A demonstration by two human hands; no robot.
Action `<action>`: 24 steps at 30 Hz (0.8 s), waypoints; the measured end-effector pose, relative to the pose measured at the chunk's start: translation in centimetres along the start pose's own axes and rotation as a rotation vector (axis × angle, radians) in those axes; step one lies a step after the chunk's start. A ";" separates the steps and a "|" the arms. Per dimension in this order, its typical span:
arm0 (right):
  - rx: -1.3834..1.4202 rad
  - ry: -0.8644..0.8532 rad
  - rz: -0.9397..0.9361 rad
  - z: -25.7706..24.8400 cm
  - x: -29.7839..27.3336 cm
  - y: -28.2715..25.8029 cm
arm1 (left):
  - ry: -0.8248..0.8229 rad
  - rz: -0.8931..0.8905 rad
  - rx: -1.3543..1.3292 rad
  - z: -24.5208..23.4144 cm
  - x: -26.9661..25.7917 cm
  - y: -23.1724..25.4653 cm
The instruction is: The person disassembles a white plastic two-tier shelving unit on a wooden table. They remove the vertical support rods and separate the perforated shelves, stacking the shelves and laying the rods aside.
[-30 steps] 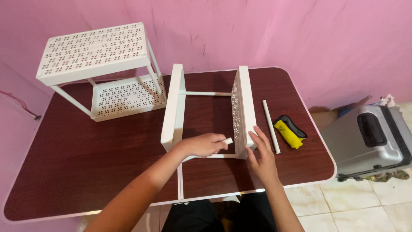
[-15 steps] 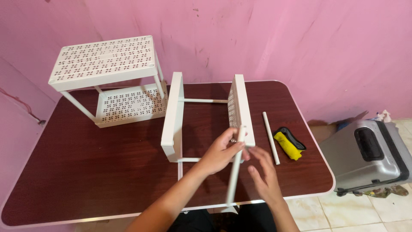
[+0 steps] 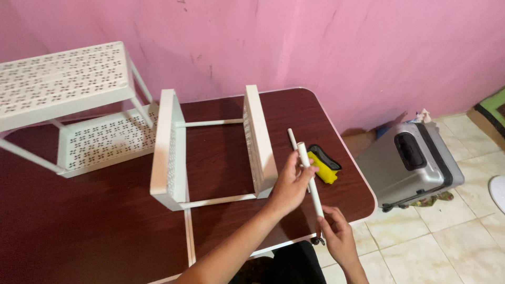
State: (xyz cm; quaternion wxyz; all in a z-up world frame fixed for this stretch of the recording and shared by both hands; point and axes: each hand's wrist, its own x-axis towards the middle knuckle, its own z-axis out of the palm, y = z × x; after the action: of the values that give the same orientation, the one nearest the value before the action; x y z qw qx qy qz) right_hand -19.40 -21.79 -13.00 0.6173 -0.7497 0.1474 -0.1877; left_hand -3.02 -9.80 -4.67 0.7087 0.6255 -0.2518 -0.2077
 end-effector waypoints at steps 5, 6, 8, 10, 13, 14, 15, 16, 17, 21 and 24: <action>-0.257 0.163 -0.034 1.5 3.7 2.6 | 0.082 0.078 0.019 2.4 -0.8 -8.3; -0.328 0.170 -0.034 1.8 4.3 3.0 | 0.097 0.066 0.010 2.6 -0.8 -10.1; -0.464 0.157 -0.049 3.3 6.2 3.7 | 0.164 0.036 -0.067 2.9 -0.9 -13.4; -0.541 0.169 -0.148 4.6 7.6 4.2 | 0.220 0.009 -0.014 2.7 0.0 -16.1; -0.621 0.188 -0.149 5.4 8.5 5.3 | 0.264 -0.026 0.187 3.0 0.5 -19.4; -0.642 0.192 -0.126 5.5 8.6 5.8 | 0.267 -0.005 0.218 2.9 0.9 -20.1; -0.688 0.199 -0.122 5.8 8.9 6.2 | 0.269 0.021 0.251 2.7 1.4 -20.6; -0.734 0.206 -0.117 5.9 9.1 6.6 | 0.252 0.024 0.286 2.6 1.7 -20.8; -0.781 0.215 -0.111 6.0 9.3 7.0 | 0.233 0.025 0.322 2.4 2.0 -20.7; -0.806 0.284 -0.123 6.5 9.6 8.3 | 0.137 -0.076 0.355 1.7 2.6 -18.4; -0.784 0.293 -0.100 6.4 9.7 8.8 | 0.076 -0.096 0.428 1.5 2.8 -15.7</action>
State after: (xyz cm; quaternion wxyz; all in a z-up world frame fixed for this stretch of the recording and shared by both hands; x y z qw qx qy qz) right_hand -7.77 -22.26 -21.72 0.2480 -0.8993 0.2575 -0.2519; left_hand -1.44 -14.69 -19.80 0.5581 0.7802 -0.2334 -0.1592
